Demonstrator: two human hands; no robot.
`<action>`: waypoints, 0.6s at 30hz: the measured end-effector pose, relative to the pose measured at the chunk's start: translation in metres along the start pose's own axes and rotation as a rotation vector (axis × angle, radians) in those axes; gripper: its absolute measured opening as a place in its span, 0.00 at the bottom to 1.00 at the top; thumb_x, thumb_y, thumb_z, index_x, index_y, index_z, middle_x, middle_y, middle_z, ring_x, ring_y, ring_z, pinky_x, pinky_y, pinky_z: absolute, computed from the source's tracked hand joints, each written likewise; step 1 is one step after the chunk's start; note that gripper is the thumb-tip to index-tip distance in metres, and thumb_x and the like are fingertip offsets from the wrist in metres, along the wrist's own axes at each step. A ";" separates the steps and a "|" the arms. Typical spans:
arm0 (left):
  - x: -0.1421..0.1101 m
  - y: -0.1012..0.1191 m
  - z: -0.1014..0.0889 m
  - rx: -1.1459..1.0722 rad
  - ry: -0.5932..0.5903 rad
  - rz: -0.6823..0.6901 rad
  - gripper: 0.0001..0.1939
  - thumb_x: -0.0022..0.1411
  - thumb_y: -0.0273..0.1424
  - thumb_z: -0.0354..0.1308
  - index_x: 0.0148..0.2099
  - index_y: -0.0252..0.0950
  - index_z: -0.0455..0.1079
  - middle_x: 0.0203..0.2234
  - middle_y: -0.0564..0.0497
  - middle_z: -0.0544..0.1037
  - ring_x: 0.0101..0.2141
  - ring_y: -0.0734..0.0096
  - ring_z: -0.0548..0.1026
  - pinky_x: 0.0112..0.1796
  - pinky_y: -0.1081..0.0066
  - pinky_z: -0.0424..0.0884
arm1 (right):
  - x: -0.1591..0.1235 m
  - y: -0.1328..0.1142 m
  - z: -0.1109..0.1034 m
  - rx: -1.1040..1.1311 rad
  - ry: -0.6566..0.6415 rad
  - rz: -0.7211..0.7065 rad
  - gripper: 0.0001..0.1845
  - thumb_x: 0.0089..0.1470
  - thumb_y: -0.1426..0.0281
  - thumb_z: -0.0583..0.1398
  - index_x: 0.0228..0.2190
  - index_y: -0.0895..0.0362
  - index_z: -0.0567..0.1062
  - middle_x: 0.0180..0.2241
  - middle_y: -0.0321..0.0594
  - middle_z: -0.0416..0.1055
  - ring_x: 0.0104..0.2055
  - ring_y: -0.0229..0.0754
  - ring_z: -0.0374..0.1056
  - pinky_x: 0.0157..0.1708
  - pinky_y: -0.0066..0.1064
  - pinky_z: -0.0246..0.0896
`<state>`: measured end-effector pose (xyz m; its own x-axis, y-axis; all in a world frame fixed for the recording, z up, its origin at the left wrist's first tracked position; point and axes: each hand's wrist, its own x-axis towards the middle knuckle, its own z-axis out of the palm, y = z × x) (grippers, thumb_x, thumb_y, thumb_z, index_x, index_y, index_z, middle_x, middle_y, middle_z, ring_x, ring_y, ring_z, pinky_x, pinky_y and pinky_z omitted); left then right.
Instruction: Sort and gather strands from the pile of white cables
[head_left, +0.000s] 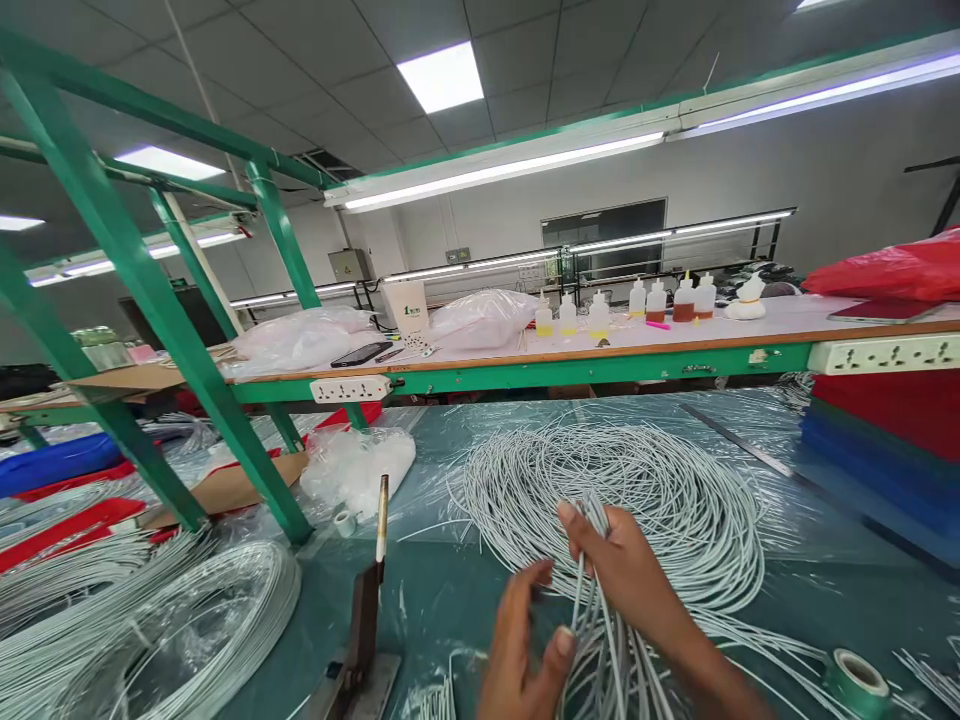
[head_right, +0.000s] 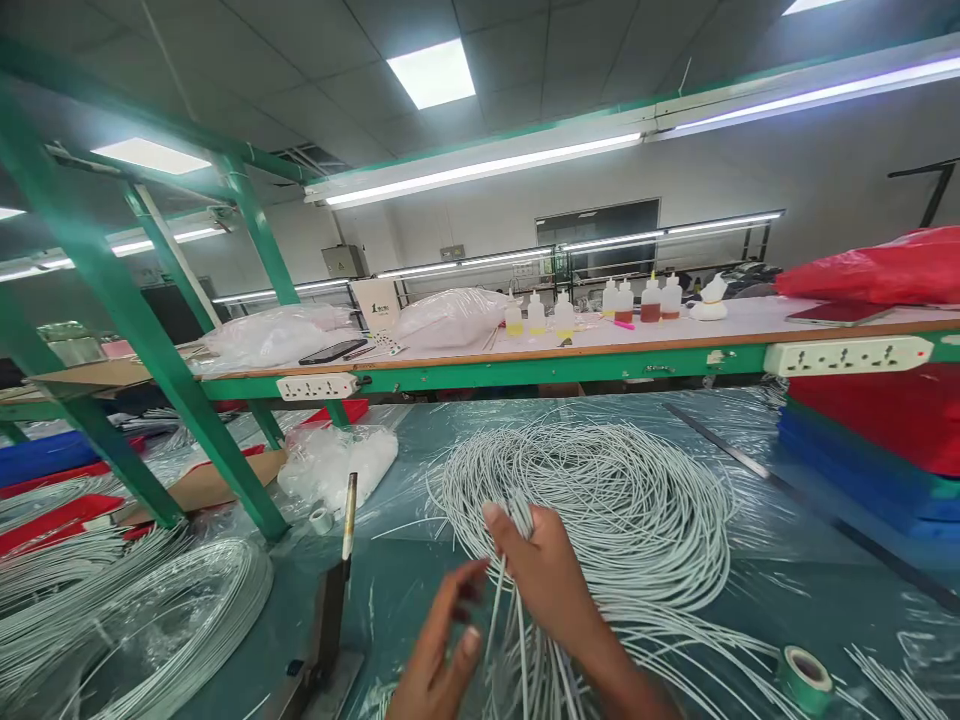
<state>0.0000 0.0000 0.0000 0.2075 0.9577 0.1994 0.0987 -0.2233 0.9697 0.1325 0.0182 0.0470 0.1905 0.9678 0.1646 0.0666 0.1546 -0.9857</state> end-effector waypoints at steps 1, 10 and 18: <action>0.007 0.018 -0.004 -0.013 -0.042 0.044 0.36 0.45 0.50 0.59 0.54 0.38 0.61 0.51 0.42 0.67 0.51 0.56 0.63 0.51 0.62 0.56 | 0.005 -0.014 -0.002 -0.028 -0.009 -0.045 0.25 0.48 0.49 0.54 0.16 0.57 0.61 0.13 0.28 0.53 0.17 0.31 0.51 0.20 0.26 0.47; 0.088 0.147 0.009 -0.251 -0.434 0.005 0.12 0.38 0.18 0.59 0.30 0.33 0.70 0.22 0.53 0.74 0.28 0.70 0.72 0.31 0.71 0.65 | 0.054 -0.125 0.003 -0.209 -0.099 -0.499 0.26 0.52 0.51 0.51 0.15 0.57 0.60 0.14 0.28 0.54 0.17 0.28 0.50 0.19 0.24 0.46; 0.113 0.186 0.033 -0.219 -0.493 0.139 0.12 0.56 0.24 0.48 0.24 0.30 0.69 0.17 0.46 0.74 0.21 0.71 0.71 0.27 0.70 0.66 | 0.075 -0.182 -0.036 -0.511 -0.229 -0.780 0.21 0.53 0.56 0.53 0.27 0.62 0.71 0.25 0.32 0.65 0.27 0.31 0.62 0.31 0.26 0.56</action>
<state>0.0736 0.0610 0.1981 0.6398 0.7121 0.2890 -0.1557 -0.2482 0.9561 0.1698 0.0555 0.2397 -0.2801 0.6531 0.7036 0.5228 0.7185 -0.4588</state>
